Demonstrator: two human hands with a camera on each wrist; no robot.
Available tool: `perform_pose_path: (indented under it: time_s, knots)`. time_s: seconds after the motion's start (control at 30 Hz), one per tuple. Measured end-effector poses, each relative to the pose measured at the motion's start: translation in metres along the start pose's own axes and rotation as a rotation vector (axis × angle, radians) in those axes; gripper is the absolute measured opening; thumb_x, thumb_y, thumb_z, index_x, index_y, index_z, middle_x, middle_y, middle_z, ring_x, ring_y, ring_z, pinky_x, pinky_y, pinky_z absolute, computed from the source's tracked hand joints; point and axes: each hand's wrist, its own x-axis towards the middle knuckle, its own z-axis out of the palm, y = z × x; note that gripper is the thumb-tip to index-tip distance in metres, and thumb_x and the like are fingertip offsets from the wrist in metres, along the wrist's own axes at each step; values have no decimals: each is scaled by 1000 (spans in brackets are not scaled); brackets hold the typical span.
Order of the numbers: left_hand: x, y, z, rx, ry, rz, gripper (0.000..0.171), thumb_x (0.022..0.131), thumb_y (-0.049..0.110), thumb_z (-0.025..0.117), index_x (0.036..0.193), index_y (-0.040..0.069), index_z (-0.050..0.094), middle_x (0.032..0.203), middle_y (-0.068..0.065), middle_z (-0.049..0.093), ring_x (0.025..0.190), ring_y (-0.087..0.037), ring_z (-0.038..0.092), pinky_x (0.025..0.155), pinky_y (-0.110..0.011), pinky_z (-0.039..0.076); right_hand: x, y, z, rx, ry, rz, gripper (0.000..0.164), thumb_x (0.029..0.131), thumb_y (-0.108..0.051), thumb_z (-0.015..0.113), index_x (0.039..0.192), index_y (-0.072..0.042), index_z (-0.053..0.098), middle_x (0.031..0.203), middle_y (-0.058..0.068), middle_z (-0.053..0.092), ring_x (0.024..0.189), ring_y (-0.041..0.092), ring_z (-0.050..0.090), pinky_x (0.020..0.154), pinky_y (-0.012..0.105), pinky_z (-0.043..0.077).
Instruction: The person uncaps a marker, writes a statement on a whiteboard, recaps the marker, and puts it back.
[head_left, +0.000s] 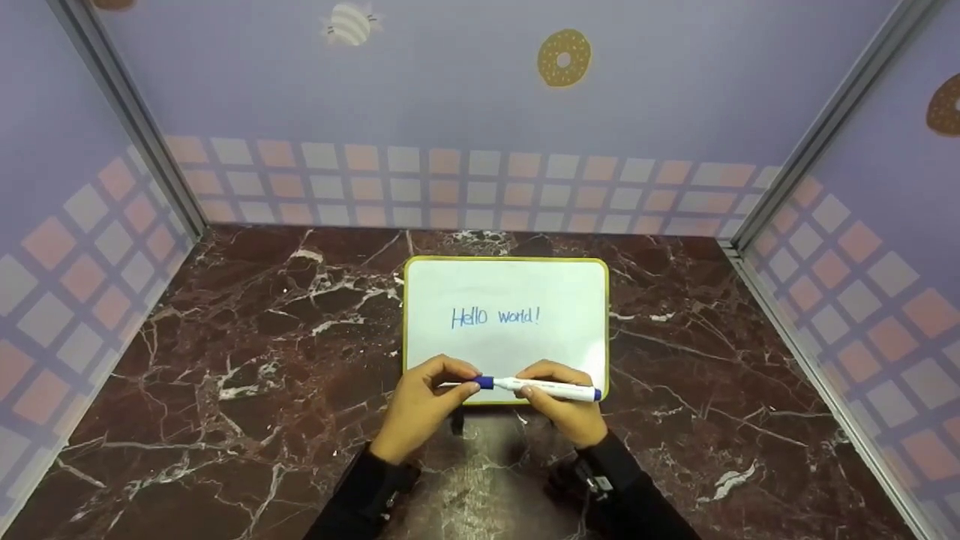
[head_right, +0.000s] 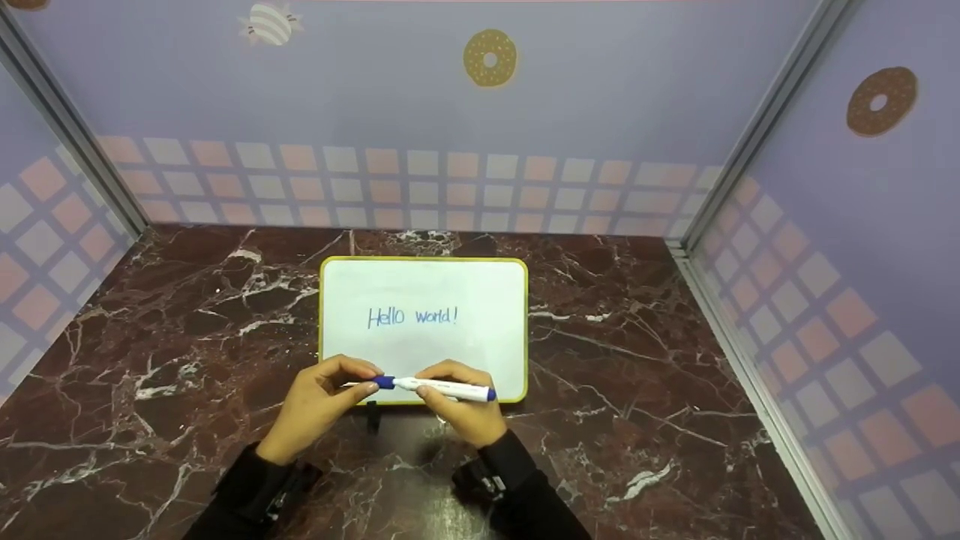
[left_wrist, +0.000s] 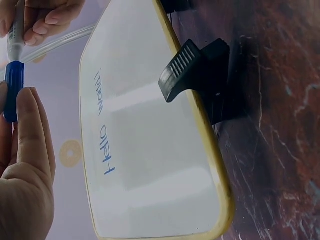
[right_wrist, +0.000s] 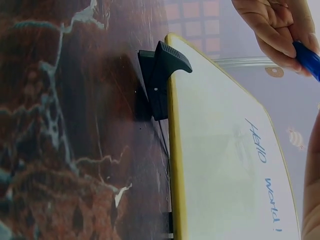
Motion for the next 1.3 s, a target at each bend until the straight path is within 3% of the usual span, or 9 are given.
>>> perform_pose_path:
  time_s: [0.23, 0.33, 0.7, 0.87, 1.1, 1.3]
  knots:
    - [-2, 0, 4, -29, -28, -4, 18, 84, 12, 75, 97, 1, 69, 106, -16, 70, 97, -17, 68, 87, -26, 58, 0, 1, 4, 18, -13, 7, 11, 87, 11, 61, 97, 15, 65, 83, 1, 68, 64, 1, 58, 44, 25, 47]
    - [-2, 0, 4, -34, -38, 1, 18, 84, 12, 75, 98, 1, 69, 106, -17, 70, 97, -17, 68, 87, -27, 58, -1, 1, 6, 15, -9, 13, 12, 86, 13, 61, 97, 16, 65, 84, -3, 68, 63, 1, 58, 41, 29, 45]
    - [-4, 3, 4, 50, -39, 18, 20, 85, 17, 74, 103, 7, 74, 103, -12, 73, 87, -12, 68, 79, -22, 57, -1, -4, 10, 23, -4, -4, 13, 86, 15, 60, 99, 18, 62, 85, -4, 70, 67, 2, 59, 50, 19, 49]
    - [-5, 4, 5, 28, -41, 48, 18, 85, 15, 74, 100, 6, 75, 101, -12, 73, 86, -11, 68, 79, -22, 57, 0, -3, 10, 38, -14, -29, 15, 86, 15, 61, 100, 13, 66, 86, -1, 69, 66, 1, 58, 46, 22, 47]
    - [-5, 5, 6, 16, -35, 48, 17, 84, 14, 75, 98, 6, 76, 101, -12, 73, 89, -12, 68, 81, -23, 57, 0, -2, 10, 31, -16, -47, 18, 86, 14, 62, 101, 9, 69, 93, -3, 71, 70, 0, 60, 54, 15, 50]
    - [-5, 5, 7, 19, -31, 52, 17, 84, 15, 75, 98, 5, 76, 100, -12, 74, 88, -11, 68, 81, -22, 57, -1, -3, 11, 5, -14, -38, 20, 85, 15, 62, 102, 8, 69, 90, 0, 69, 67, 0, 58, 46, 23, 48]
